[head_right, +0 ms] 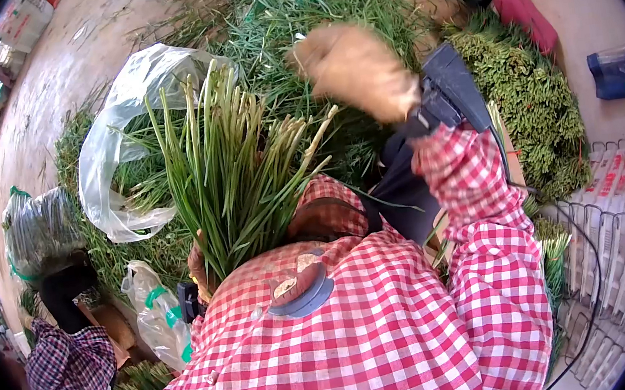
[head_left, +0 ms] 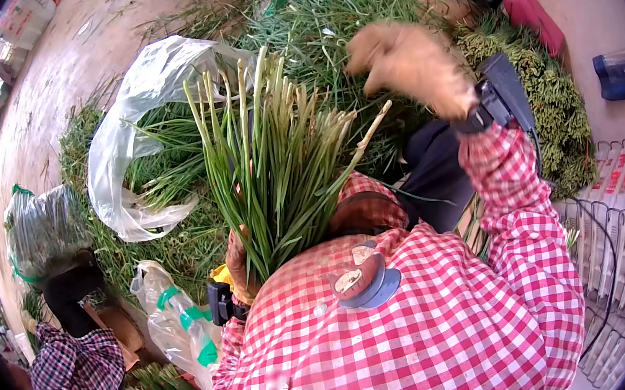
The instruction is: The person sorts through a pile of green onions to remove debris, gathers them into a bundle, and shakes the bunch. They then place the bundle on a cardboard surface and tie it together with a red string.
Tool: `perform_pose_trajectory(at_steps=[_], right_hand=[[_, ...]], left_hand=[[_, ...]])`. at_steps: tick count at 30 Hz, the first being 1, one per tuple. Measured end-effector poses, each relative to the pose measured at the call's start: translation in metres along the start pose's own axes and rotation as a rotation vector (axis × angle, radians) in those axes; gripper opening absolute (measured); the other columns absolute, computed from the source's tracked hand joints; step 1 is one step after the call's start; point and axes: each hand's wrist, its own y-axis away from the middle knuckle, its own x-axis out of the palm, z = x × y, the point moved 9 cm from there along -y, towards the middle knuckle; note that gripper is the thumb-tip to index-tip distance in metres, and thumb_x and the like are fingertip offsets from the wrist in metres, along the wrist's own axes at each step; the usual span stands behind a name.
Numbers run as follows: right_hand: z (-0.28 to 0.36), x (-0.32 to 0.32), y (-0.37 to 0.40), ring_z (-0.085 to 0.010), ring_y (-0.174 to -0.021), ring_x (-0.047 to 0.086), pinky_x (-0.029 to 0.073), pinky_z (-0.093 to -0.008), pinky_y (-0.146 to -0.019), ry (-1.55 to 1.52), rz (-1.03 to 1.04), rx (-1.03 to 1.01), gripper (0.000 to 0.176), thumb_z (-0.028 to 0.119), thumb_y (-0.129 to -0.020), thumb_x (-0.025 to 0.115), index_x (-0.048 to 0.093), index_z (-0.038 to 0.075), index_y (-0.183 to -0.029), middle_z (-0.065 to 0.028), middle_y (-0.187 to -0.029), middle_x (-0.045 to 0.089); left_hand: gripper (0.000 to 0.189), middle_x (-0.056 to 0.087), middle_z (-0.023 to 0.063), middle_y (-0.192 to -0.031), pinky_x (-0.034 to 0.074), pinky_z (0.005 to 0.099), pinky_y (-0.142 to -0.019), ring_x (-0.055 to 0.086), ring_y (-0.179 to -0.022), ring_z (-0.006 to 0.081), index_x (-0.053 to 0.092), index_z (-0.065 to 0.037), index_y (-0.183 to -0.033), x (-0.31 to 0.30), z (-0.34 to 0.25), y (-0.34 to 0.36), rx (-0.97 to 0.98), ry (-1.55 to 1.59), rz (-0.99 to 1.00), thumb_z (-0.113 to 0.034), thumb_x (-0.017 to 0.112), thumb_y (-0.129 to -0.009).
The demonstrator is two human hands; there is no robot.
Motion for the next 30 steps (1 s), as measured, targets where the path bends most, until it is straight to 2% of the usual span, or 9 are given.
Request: perform_pose_trajectory(at_steps=[1, 3, 6, 14, 18, 21, 22, 26, 30], right_hand=[[0.026, 0.034, 0.027, -0.0107, -0.056, 0.059, 0.050, -0.0264, -0.053, -0.358, 0.322, 0.164, 0.033, 0.028, -0.088, 0.064, 0.062, 0.007, -0.114, -0.0090, -0.081, 0.067], [0.039, 0.070, 0.047, -0.0080, -0.054, 0.058, 0.046, -0.0213, -0.046, -0.448, 0.536, 0.284, 0.033, 0.027, -0.086, 0.067, 0.064, 0.003, -0.108, -0.0081, -0.080, 0.067], [0.040, 0.104, 0.044, -0.0054, -0.052, 0.056, 0.042, -0.0173, -0.042, -0.905, 0.570, 0.208, 0.028, 0.025, -0.085, 0.069, 0.066, 0.002, -0.101, -0.0065, -0.078, 0.067], [0.045, 0.077, 0.054, -0.0106, -0.053, 0.060, 0.048, -0.0240, -0.044, -0.533, 0.475, 0.057, 0.032, 0.031, -0.089, 0.063, 0.066, 0.000, -0.095, -0.0070, -0.065, 0.064], [0.034, 0.077, 0.060, -0.0079, -0.050, 0.058, 0.046, -0.0204, -0.040, -0.623, 0.551, 0.141, 0.032, 0.030, -0.089, 0.065, 0.066, -0.002, -0.088, -0.0053, -0.062, 0.062], [0.048, 0.063, 0.069, -0.0118, -0.047, 0.059, 0.047, -0.0248, -0.038, -0.539, 0.590, 0.085, 0.030, 0.027, -0.091, 0.061, 0.064, -0.003, -0.090, -0.0096, -0.062, 0.063], [0.057, 0.062, 0.077, -0.0103, -0.042, 0.056, 0.044, -0.0219, -0.036, -0.726, 0.603, 0.110, 0.025, 0.024, -0.091, 0.061, 0.065, -0.001, -0.086, -0.0079, -0.061, 0.063], [0.074, 0.052, 0.075, -0.0061, -0.034, 0.046, 0.036, -0.0193, -0.031, -0.854, 0.559, 0.122, 0.024, 0.023, -0.090, 0.062, 0.064, 0.001, -0.080, -0.0054, -0.060, 0.063], [0.068, 0.033, 0.061, -0.0041, -0.037, 0.045, 0.033, -0.0171, -0.030, -1.096, 0.461, 0.116, 0.020, 0.021, -0.089, 0.061, 0.065, 0.002, -0.084, -0.0074, -0.068, 0.066]], left_hand=[[0.038, 0.066, 0.0066, -0.102, 0.053, 0.0276, -0.076, 0.064, -0.086, 0.0159, 0.059, -0.002, -0.116, -0.001, 0.000, 0.001, -0.009, -0.009, 0.001, -0.030, 0.059, -0.092], [0.039, 0.066, 0.0069, -0.104, 0.052, 0.0277, -0.078, 0.064, -0.088, 0.0161, 0.058, -0.001, -0.117, 0.003, -0.001, 0.001, -0.009, -0.016, 0.041, -0.030, 0.059, -0.091], [0.041, 0.065, 0.0075, -0.107, 0.051, 0.0280, -0.081, 0.063, -0.092, 0.0163, 0.057, -0.001, -0.119, 0.010, -0.004, 0.003, 0.007, -0.009, 0.089, -0.029, 0.061, -0.090], [0.047, 0.062, 0.0090, -0.115, 0.049, 0.0286, -0.088, 0.061, -0.101, 0.0171, 0.053, 0.001, -0.124, 0.043, -0.018, 0.010, 0.061, 0.025, 0.202, -0.026, 0.065, -0.087], [0.049, 0.061, 0.0093, -0.117, 0.048, 0.0288, -0.090, 0.060, -0.103, 0.0172, 0.052, 0.001, -0.125, 0.063, -0.024, 0.008, 0.049, 0.030, 0.255, -0.025, 0.066, -0.086], [0.050, 0.061, 0.0095, -0.118, 0.048, 0.0289, -0.090, 0.059, -0.104, 0.0173, 0.051, 0.001, -0.126, 0.082, -0.028, -0.003, 0.028, 0.029, 0.289, -0.025, 0.067, -0.086], [0.051, 0.060, 0.0095, -0.118, 0.047, 0.0290, -0.091, 0.059, -0.104, 0.0173, 0.051, 0.001, -0.126, 0.086, -0.027, 0.000, 0.019, 0.028, 0.304, -0.025, 0.067, -0.085], [0.053, 0.060, 0.0097, -0.119, 0.047, 0.0292, -0.092, 0.058, -0.106, 0.0174, 0.050, 0.001, -0.127, 0.108, -0.025, -0.001, -0.041, 0.021, 0.385, -0.025, 0.068, -0.084], [0.055, 0.059, 0.0098, -0.121, 0.046, 0.0295, -0.093, 0.057, -0.107, 0.0175, 0.049, 0.001, -0.128, 0.118, -0.025, 0.003, -0.085, 0.024, 0.442, -0.024, 0.069, -0.084]])
